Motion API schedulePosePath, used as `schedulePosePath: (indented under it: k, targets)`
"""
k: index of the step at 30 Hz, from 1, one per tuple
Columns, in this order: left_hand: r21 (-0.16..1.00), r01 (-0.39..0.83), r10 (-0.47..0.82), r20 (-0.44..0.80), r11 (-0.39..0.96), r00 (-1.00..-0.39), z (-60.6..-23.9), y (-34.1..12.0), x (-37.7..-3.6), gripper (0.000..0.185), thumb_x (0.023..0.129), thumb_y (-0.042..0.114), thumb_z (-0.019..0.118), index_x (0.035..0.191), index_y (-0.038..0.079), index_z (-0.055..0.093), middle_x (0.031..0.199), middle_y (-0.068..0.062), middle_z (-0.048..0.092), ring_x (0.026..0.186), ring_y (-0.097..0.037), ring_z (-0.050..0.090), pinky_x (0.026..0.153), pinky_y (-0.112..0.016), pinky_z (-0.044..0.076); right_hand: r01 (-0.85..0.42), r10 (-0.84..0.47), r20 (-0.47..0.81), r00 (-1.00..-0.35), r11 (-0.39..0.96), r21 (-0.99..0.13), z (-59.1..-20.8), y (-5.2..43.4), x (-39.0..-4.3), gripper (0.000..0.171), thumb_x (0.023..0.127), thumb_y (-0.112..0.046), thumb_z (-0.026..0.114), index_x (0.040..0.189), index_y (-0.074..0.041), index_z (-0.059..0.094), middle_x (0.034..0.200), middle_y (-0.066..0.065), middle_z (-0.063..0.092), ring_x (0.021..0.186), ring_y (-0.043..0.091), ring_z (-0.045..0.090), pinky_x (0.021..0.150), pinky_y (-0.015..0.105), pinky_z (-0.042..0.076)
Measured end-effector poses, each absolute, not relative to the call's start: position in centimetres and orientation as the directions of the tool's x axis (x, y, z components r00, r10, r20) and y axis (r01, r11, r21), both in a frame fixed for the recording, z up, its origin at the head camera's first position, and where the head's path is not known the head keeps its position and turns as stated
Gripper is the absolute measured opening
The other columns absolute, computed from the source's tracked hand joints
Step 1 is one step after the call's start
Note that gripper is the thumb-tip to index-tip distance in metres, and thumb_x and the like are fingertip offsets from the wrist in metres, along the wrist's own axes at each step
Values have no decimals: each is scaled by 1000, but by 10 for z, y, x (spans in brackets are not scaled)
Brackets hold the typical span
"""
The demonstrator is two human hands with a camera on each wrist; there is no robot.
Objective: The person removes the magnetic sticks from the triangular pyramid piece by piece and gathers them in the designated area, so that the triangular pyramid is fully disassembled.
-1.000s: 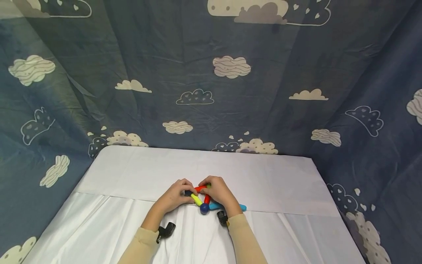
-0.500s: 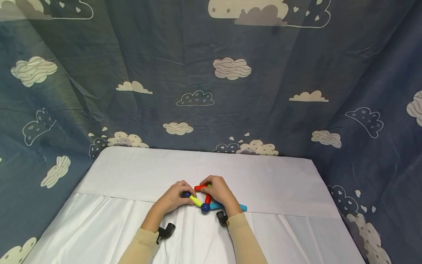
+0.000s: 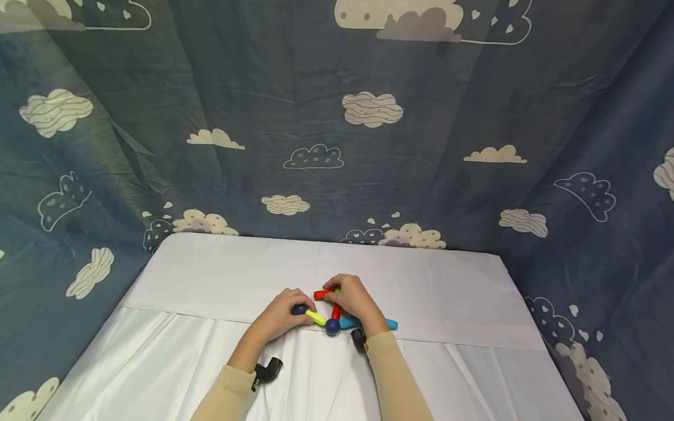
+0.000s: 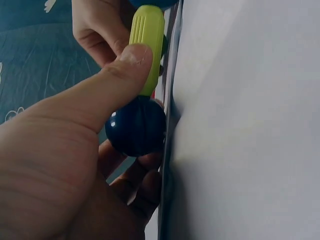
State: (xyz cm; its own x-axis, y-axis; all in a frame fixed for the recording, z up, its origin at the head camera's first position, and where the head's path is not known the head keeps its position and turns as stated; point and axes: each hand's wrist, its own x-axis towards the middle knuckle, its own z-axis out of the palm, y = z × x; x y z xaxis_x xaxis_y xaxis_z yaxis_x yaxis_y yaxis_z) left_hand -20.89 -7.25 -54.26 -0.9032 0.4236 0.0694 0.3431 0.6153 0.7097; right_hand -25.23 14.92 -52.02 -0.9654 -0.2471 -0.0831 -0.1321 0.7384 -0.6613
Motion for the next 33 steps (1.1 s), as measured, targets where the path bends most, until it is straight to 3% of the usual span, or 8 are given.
schedulePosePath:
  k: [5,8,12,15,17,20,24,33]
  targets:
    - [698,342,389,99,629,-916,-545,-66,-207,13,91,34,84,102,30,77,107,7,70,103,-15,56,96,-40,50,-143,-207,-17,-978,730,-668,-508,157,-248,24,95,-18,80,118,-15,80,130,7,75,128,33,65,116,59,47]
    - [686,341,360,123,643,-925,-546,-63,-206,13,91,35,84,101,29,77,107,5,70,100,-15,56,91,-37,49,-179,-177,71,-982,729,-660,-503,163,-239,24,95,-18,79,118,-14,79,131,7,74,134,35,63,116,60,46]
    - [682,328,323,140,654,-936,-547,-60,-206,13,91,36,83,101,28,78,109,3,72,100,-15,57,91,-37,49,-189,-126,143,-982,728,-659,-501,169,-221,24,95,-20,81,118,-14,78,104,3,75,100,27,69,90,44,58]
    - [680,319,302,148,660,-942,-547,-58,-206,14,91,37,83,102,29,78,111,3,72,100,-16,57,92,-38,50,-148,-96,114,-989,710,-688,-505,172,-207,31,94,-26,82,123,-15,77,78,-1,62,70,17,55,63,28,46]
    - [675,322,293,161,665,-943,-548,-57,-206,15,91,37,83,103,28,78,112,3,72,101,-16,58,92,-39,50,-98,-89,51,-995,681,-725,-509,173,-200,38,94,-29,82,130,-17,74,66,-2,54,58,14,46,53,24,36]
    - [661,331,280,186,674,-942,-548,-55,-207,15,91,36,84,103,28,79,111,3,72,100,-16,58,93,-40,51,-20,-124,-68,-990,599,-800,-518,175,-194,49,96,-32,80,141,-19,66,56,-3,50,47,12,40,47,23,32]
    - [649,345,290,195,678,-937,-549,-54,-208,16,92,35,83,105,27,79,113,2,72,102,-18,59,95,-42,52,53,-184,-169,-968,510,-858,-528,176,-192,55,97,-35,78,147,-19,61,53,0,56,39,12,39,43,23,35]
    - [731,278,312,95,623,-946,-543,-69,-211,42,86,23,89,125,20,74,123,-2,71,117,-23,65,104,-48,54,-7,-249,-152,-957,539,-842,-539,169,-186,49,97,-34,77,143,-19,65,52,0,61,33,9,46,38,24,42]
